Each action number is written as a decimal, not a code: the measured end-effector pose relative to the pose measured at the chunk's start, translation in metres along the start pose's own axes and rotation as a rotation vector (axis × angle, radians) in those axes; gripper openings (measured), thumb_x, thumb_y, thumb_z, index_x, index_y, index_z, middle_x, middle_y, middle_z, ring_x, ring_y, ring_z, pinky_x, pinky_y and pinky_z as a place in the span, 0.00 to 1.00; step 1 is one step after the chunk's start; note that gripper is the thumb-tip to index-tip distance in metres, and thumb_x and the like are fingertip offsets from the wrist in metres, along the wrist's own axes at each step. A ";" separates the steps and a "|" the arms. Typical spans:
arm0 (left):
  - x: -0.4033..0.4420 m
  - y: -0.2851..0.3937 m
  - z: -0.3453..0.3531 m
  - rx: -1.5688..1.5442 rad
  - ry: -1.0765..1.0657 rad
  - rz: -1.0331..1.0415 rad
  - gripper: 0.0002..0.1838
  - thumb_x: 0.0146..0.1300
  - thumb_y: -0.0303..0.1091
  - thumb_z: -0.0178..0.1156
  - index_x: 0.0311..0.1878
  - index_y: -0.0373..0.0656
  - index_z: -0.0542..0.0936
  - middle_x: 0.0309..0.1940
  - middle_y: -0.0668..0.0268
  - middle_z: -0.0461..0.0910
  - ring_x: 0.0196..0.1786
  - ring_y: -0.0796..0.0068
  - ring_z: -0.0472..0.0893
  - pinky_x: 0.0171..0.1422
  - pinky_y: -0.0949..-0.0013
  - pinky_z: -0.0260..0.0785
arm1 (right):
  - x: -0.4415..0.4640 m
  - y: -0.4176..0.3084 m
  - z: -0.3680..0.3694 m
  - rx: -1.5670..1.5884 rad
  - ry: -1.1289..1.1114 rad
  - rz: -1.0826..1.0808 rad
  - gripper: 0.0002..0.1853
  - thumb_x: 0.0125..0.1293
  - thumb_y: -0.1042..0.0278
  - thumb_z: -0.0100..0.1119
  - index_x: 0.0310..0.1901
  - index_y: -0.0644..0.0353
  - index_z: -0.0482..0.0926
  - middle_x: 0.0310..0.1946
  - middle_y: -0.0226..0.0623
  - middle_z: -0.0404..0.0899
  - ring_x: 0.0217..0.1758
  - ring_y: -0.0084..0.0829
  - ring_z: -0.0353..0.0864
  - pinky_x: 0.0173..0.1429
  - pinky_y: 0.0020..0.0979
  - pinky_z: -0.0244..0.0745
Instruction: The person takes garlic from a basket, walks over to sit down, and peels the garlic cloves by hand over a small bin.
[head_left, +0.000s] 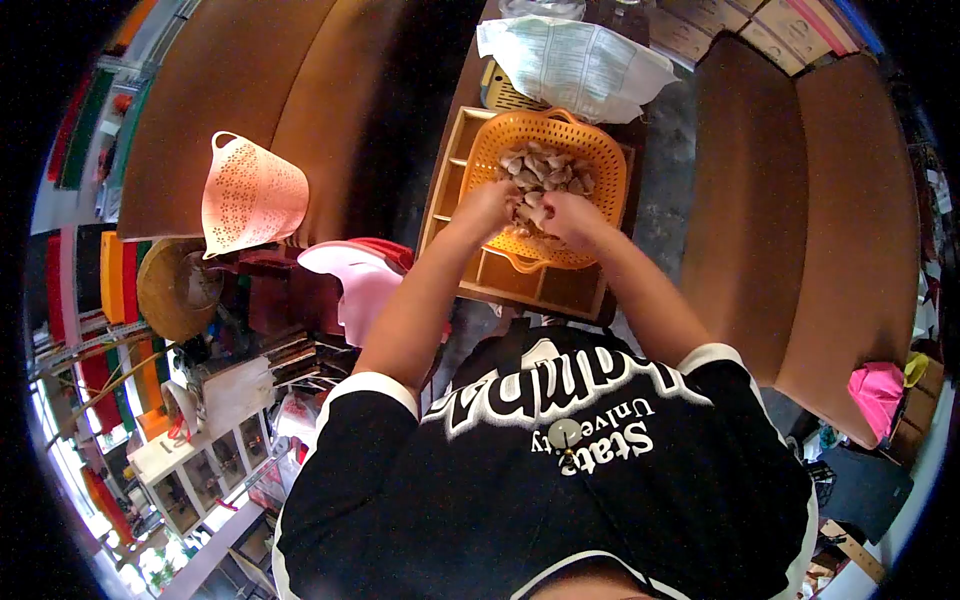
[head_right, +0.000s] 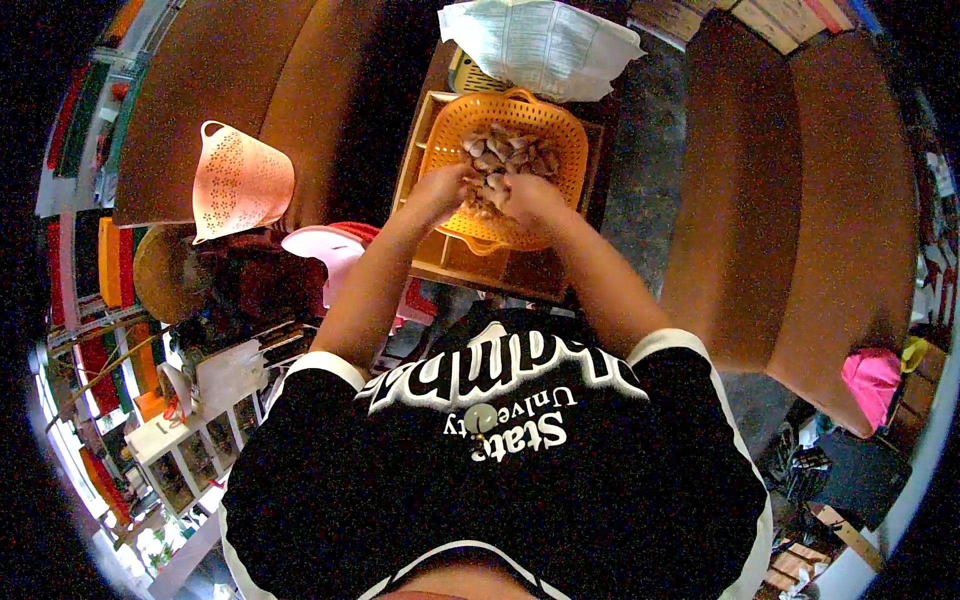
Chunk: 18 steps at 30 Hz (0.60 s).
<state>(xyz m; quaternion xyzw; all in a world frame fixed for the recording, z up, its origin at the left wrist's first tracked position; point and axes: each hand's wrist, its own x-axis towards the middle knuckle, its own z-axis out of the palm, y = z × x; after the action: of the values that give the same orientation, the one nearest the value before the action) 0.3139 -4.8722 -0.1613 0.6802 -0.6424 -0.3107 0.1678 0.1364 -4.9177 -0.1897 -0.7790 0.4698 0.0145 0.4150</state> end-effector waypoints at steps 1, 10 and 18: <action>-0.001 0.006 -0.005 -0.063 0.049 -0.020 0.11 0.61 0.31 0.55 0.44 0.40 0.78 0.39 0.51 0.80 0.42 0.53 0.80 0.47 0.58 0.72 | -0.002 -0.005 -0.020 0.222 -0.077 0.110 0.21 0.60 0.58 0.56 0.53 0.56 0.72 0.39 0.43 0.79 0.43 0.39 0.81 0.38 0.42 0.74; -0.006 0.088 -0.037 -0.467 0.087 0.260 0.14 0.62 0.32 0.55 0.51 0.40 0.75 0.41 0.53 0.81 0.44 0.56 0.81 0.47 0.63 0.73 | -0.029 -0.014 -0.053 1.783 -0.217 0.026 0.22 0.63 0.48 0.55 0.51 0.54 0.72 0.44 0.35 0.78 0.43 0.31 0.80 0.45 0.35 0.79; 0.031 0.038 0.024 0.032 0.187 0.342 0.13 0.55 0.30 0.60 0.45 0.46 0.78 0.43 0.61 0.77 0.44 0.62 0.80 0.44 0.62 0.73 | -0.044 0.017 -0.073 2.093 0.097 0.047 0.08 0.65 0.67 0.55 0.41 0.60 0.75 0.38 0.36 0.76 0.38 0.27 0.77 0.27 0.18 0.75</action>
<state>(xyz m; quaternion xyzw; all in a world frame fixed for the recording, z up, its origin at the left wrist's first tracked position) 0.2687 -4.9031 -0.1622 0.5895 -0.7352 -0.2028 0.2663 0.0725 -4.9379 -0.1346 -0.0214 0.2787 -0.4224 0.8622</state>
